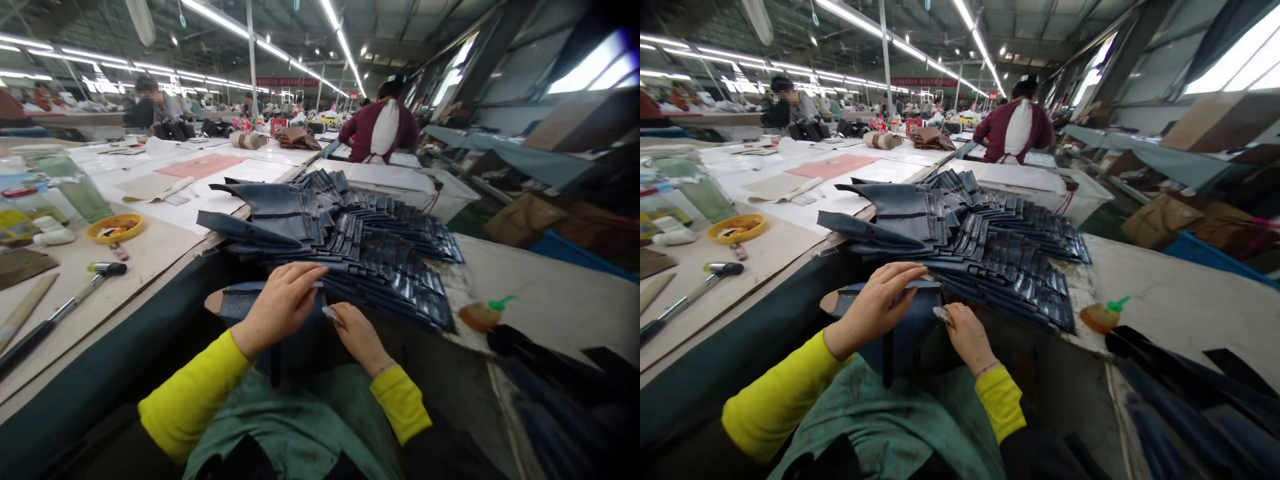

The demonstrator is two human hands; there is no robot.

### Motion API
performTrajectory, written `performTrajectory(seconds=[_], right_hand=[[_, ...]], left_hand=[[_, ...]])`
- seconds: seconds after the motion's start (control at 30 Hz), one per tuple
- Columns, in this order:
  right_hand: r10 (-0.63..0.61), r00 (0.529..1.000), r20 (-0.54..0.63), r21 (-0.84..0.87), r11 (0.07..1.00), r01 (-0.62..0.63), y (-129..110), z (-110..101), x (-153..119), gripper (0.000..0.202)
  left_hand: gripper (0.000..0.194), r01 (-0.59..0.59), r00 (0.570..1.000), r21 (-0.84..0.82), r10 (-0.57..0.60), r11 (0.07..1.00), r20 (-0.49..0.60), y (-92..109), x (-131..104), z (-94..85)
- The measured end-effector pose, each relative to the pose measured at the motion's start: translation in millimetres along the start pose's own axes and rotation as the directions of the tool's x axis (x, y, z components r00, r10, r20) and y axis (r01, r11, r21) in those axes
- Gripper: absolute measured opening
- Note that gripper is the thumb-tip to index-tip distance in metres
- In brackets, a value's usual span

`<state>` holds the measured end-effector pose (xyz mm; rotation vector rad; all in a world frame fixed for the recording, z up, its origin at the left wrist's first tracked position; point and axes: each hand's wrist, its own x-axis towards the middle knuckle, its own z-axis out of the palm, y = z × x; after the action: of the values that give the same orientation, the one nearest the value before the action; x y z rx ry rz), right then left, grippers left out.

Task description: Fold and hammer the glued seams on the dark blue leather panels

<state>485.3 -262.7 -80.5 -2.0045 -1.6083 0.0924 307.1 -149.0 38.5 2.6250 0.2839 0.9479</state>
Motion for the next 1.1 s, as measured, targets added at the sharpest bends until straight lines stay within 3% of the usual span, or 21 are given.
performTrajectory(seconds=[0.13, 0.27, 0.53, 0.7, 0.97, 1.1], right_hand=[[0.017, 1.0, 0.01, -0.02, 1.0, -0.017, -6, 1, -3, 0.03], [0.018, 1.0, 0.001, -0.016, 1.0, -0.018, -8, 6, -3, 0.032], [0.053, 0.999, 0.006, -0.005, 0.999, -0.053, -7, 9, -8, 0.037], [0.074, 0.997, 0.017, -0.061, 0.995, -0.073, -11, 8, -7, 0.038], [0.036, 0.996, 0.077, -0.102, 0.994, -0.028, -11, 4, -6, 0.04], [0.02, 0.995, 0.1, -0.039, 0.999, -0.016, -5, -7, 4, 0.029]], left_hand=[[0.043, 0.206, 0.969, 0.102, -0.218, 0.973, 0.117, -44, -29, 61.6], [0.047, 0.258, 0.945, 0.149, -0.281, 0.955, 0.165, -60, -44, 92.2], [0.046, 0.126, 0.973, 0.254, -0.17, 0.959, 0.157, -59, -56, 96.9], [0.033, 0.122, 0.974, 0.409, -0.188, 0.904, 0.126, -52, -43, 95.2], [0.036, 0.017, 0.96, 0.454, -0.142, 0.891, 0.241, -48, -26, 108.7], [0.035, 0.017, 0.949, 0.436, -0.152, 0.9, 0.276, -48, -25, 108.9]])
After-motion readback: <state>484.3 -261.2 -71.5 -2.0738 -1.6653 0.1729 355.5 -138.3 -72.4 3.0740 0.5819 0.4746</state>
